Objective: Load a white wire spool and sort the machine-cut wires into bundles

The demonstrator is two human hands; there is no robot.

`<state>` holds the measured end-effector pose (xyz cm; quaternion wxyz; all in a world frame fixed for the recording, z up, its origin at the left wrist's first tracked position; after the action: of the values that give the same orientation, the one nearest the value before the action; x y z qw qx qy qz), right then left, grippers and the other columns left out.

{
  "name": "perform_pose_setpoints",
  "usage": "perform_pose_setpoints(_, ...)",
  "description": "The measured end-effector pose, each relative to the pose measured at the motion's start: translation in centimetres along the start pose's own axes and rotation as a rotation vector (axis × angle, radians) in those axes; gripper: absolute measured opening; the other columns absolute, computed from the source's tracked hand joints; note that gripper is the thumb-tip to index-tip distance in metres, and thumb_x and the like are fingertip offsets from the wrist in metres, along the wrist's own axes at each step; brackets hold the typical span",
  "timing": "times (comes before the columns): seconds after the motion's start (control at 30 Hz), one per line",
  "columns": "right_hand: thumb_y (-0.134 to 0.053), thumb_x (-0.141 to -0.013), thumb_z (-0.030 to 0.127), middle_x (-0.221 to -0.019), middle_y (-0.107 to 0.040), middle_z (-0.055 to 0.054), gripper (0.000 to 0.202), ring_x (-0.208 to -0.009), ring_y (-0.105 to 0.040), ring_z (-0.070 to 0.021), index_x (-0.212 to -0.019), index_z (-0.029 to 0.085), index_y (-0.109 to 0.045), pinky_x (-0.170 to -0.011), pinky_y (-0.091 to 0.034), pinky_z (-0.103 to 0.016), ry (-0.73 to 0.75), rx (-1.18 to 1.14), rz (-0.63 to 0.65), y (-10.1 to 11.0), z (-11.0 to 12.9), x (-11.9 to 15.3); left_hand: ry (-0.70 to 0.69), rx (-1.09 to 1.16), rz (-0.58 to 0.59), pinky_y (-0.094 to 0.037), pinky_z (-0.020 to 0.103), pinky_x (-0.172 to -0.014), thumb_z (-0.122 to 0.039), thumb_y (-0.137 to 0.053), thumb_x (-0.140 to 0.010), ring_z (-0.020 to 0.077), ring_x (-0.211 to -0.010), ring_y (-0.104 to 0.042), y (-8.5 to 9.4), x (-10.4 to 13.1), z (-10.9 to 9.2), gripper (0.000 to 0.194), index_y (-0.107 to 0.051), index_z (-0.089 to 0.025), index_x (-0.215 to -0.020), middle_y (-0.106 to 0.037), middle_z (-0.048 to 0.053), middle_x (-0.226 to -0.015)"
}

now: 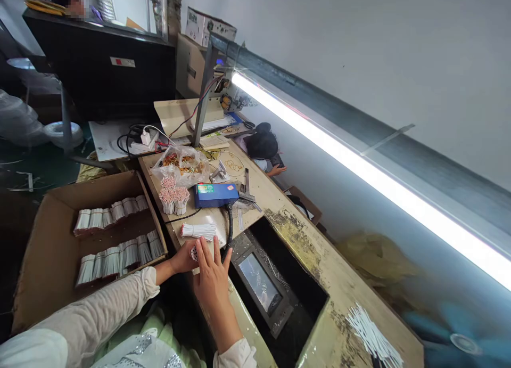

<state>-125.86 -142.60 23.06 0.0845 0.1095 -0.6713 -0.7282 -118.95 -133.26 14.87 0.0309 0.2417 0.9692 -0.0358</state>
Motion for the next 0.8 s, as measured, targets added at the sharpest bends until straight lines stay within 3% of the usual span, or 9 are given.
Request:
perform_pose_setpoints(0.1,-0.044,-0.061,0.002,-0.157,-0.026,-0.001,0.099,-0.148,-0.001,-0.0332,-0.153,0.024,-0.017,-0.112,-0.004,-0.07,0.021,-0.098,-0.027,-0.1,-0.1,0.1,-0.029,0.034,-0.006,-0.043,0.029,-0.071,-0.017,-0.07,-0.067,0.0163,-0.073,-0.053,0.0,-0.1,-0.1,0.018,-0.063,-0.012,-0.083,-0.064,0.003,-0.079)
perform_pose_setpoints(0.23,-0.045,-0.07,0.007,-0.158,-0.026,-0.007,0.089,-0.148,-0.005,-0.0321,-0.153,0.021,-0.015,-0.112,-0.022,-0.064,-0.049,-0.342,-0.201,0.5,-2.4,0.1,-0.045,0.112,-0.034,-0.043,0.028,-0.068,-0.014,-0.07,-0.063,0.0149,-0.069,-0.052,-0.3,-0.5,-1.4,0.016,-0.06,-0.015,-0.076,-0.061,0.002,-0.073)
perform_pose_setpoints(0.3,-0.046,-0.075,0.011,-0.155,-0.03,-0.01,0.08,-0.147,-0.013,-0.0315,-0.151,0.02,-0.021,-0.112,-0.027,-0.06,-0.074,-0.439,-0.291,1.2,-4.4,-0.7,-0.036,0.177,-0.067,-0.044,0.028,-0.068,-0.018,-0.07,-0.065,0.0148,-0.068,-0.052,-0.4,-0.4,-2.7,0.015,-0.059,-0.015,-0.074,-0.06,0.002,-0.071)
perform_pose_setpoints(0.37,-0.046,-0.079,0.016,-0.148,-0.042,-0.012,0.066,-0.141,-0.03,-0.0312,-0.144,0.021,-0.035,-0.11,-0.032,-0.057,-0.063,-0.499,-0.324,2.2,-6.3,-2.5,0.046,0.384,-0.098,-0.044,0.03,-0.07,-0.022,-0.072,-0.064,0.0152,-0.067,-0.054,-0.1,0.1,-4.1,0.017,-0.06,-0.015,-0.073,-0.06,0.002,-0.07)
perform_pose_setpoints(0.47,-0.046,-0.084,0.025,-0.13,-0.059,-0.011,0.045,-0.123,-0.054,-0.0274,-0.129,0.022,-0.052,-0.101,-0.045,-0.048,-0.039,-0.57,-0.24,3.9,-7.8,-7.4,0.21,0.831,-0.14,-0.043,0.032,-0.07,-0.025,-0.075,-0.058,0.0167,-0.066,-0.057,0.9,2.0,-5.7,0.025,-0.061,-0.014,-0.076,-0.059,0.002,-0.07)
perform_pose_setpoints(0.57,-0.045,-0.086,0.028,-0.119,-0.066,-0.01,0.038,-0.109,-0.062,-0.0227,-0.12,0.02,-0.059,-0.089,-0.053,-0.036,0.028,-0.558,-0.115,5.4,-7.0,-14.4,0.255,1.083,-0.209,-0.042,0.031,-0.068,-0.025,-0.076,-0.058,0.0156,-0.066,-0.056,3.2,4.4,-6.5,0.031,-0.061,-0.016,-0.084,-0.057,0.0,-0.07)
perform_pose_setpoints(0.67,-0.045,-0.086,0.024,-0.109,-0.07,-0.008,0.037,-0.097,-0.066,-0.0186,-0.117,0.02,-0.063,-0.08,-0.053,-0.028,0.09,-0.38,0.009,5.7,-5.0,-22.1,0.208,1.16,-0.334,-0.043,0.032,-0.074,-0.022,-0.077,-0.061,0.0134,-0.067,-0.054,6.5,6.4,-6.4,0.03,-0.06,-0.018,-0.086,-0.056,-0.001,-0.073)
perform_pose_setpoints(0.8,-0.047,-0.086,0.021,-0.095,-0.074,-0.007,0.032,-0.085,-0.068,-0.0197,-0.106,0.023,-0.072,-0.078,-0.05,-0.029,0.107,-0.226,0.073,4.0,-2.9,-31.3,0.228,1.139,-0.512,-0.042,0.031,-0.07,-0.027,-0.083,-0.059,0.013,-0.064,-0.052,10.4,8.5,-6.0,0.032,-0.062,-0.019,-0.081,-0.056,-0.002,-0.069)
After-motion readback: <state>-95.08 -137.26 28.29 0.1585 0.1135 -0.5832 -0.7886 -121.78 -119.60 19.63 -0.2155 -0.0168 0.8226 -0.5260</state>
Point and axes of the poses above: each hand's wrist, its own x-axis away from the middle knuckle, its own y-axis out of the back of the hand, z = x × y, the point moved 3 cm from there along -x, towards the middle knuckle
